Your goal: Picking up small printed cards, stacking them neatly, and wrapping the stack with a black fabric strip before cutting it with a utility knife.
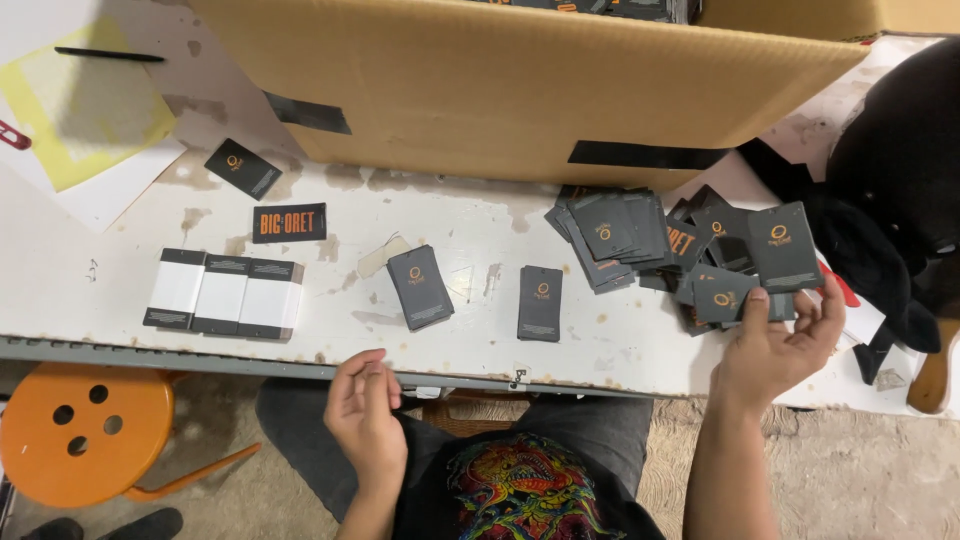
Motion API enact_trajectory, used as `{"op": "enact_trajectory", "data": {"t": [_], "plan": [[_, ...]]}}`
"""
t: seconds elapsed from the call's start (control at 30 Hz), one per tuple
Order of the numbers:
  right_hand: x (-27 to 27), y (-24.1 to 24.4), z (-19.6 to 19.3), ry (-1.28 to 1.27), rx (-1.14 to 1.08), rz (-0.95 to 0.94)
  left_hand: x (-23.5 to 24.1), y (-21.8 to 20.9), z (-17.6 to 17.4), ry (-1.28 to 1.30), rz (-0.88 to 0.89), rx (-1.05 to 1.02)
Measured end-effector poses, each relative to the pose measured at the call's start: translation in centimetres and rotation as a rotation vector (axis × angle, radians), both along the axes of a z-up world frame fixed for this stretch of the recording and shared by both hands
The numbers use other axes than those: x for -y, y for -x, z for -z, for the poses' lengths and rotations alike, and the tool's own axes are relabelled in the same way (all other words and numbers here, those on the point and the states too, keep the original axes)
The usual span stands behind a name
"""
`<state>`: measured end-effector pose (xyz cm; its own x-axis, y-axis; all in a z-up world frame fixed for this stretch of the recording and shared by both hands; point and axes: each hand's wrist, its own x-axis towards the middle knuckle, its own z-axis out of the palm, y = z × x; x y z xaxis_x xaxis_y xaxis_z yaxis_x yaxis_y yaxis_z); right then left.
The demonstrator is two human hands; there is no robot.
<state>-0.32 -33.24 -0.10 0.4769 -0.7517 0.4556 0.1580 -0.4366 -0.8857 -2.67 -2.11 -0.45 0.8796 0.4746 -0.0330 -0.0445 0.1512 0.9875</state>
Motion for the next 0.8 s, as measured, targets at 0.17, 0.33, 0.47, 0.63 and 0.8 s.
{"op": "enact_trajectory", "data": {"t": [0.17,0.33,0.47,0.63,0.8], "plan": [[-5.3,0.8,-1.1,-0.076,0.074,-0.11,3.4,0.3,-1.8,0.039,0.513,-0.01],[-9.8,1.3,-1.0,-0.277,0.116,-0.227,6.6,-0.2,-3.3,0.415,1.086,-0.397],[-12.4,2.6,-0.4,-0.61,0.009,-0.443,8.8,0.1,-1.1,0.574,0.966,-0.242],[-12.4,2.8,1.3,-0.892,-0.068,-0.481,8.8,-0.4,-0.8,0.758,0.677,-0.271],[-12.3,2.5,-0.2,-0.632,-0.228,-0.408,8.0,-0.8,0.0,0.859,0.563,-0.277]]}}
